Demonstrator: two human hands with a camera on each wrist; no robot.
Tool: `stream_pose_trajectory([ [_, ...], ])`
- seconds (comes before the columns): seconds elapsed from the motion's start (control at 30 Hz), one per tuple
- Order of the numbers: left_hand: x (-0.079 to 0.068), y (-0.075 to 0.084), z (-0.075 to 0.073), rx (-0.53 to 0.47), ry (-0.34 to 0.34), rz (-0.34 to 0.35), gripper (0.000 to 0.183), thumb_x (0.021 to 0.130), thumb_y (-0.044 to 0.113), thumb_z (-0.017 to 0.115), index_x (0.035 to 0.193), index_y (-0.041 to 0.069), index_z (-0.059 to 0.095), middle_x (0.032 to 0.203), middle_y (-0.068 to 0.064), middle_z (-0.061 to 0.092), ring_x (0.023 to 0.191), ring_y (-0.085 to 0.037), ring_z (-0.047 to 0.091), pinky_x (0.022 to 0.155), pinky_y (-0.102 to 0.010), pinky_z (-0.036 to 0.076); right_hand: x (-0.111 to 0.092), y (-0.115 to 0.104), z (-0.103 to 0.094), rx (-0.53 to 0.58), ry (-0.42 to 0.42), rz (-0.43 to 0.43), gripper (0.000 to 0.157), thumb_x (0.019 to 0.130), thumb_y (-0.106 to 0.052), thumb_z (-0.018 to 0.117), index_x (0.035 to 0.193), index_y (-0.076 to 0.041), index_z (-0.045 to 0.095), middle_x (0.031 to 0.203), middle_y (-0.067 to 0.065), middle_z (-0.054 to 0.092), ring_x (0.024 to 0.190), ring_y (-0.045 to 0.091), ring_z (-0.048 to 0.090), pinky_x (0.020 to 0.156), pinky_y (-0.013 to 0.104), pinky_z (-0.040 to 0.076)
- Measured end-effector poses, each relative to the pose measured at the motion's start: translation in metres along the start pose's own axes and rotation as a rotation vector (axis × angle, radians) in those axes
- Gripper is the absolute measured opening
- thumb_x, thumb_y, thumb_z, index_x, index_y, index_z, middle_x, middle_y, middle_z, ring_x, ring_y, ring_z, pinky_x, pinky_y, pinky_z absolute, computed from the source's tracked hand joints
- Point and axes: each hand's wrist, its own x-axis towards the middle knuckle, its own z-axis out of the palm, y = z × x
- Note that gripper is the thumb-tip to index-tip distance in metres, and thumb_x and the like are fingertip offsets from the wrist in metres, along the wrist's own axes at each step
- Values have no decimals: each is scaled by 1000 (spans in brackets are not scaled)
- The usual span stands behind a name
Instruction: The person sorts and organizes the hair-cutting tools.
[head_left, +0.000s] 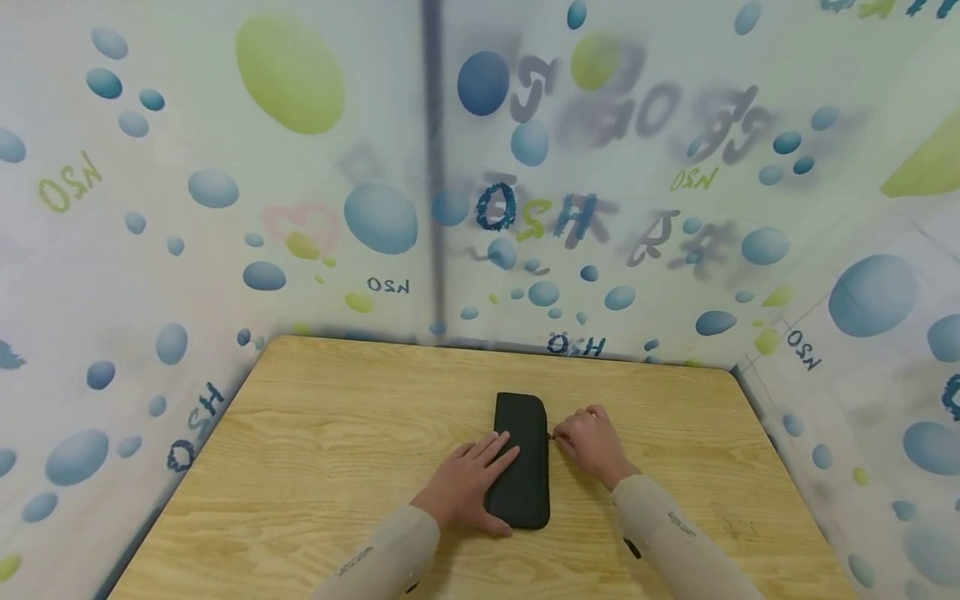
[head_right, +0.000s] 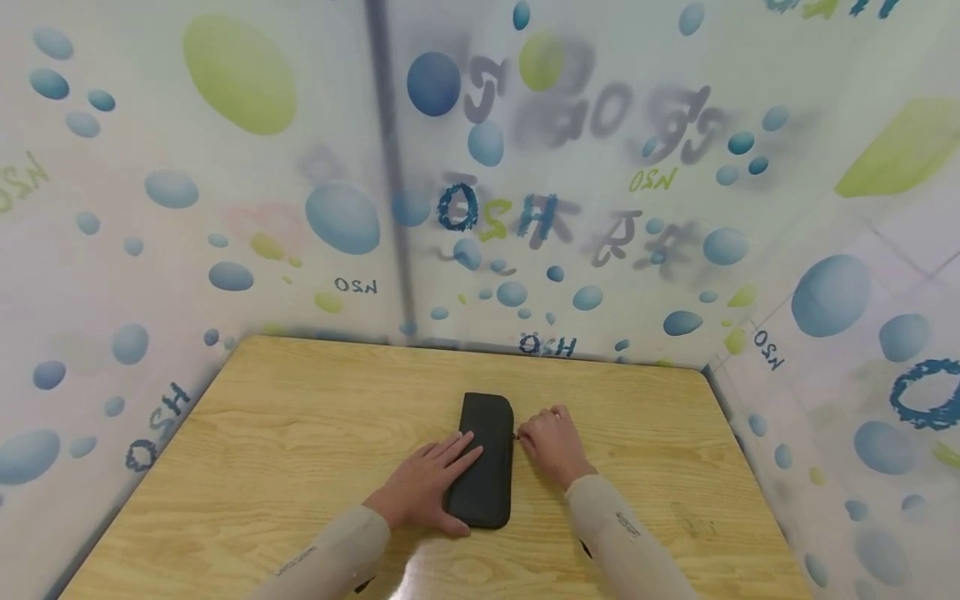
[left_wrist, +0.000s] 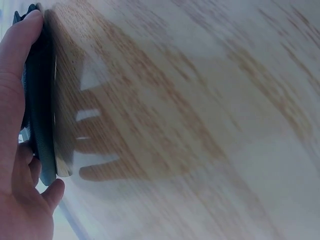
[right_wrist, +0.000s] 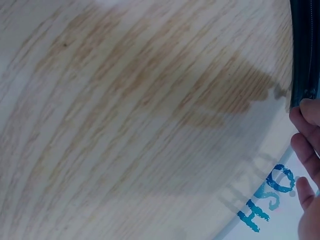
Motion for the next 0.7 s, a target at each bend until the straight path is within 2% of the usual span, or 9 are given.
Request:
stream_pose_trajectory([
  [0.7,1,-1,1,13,-15,0,111,71,83,58,157,25,18,165,-1,15,152,-17,19,117,-41,32,-7,-1,-2,13,21,-47,4,84,-21,76,87,-22,79,82,-7,74,80,14,65,95,44,41],
])
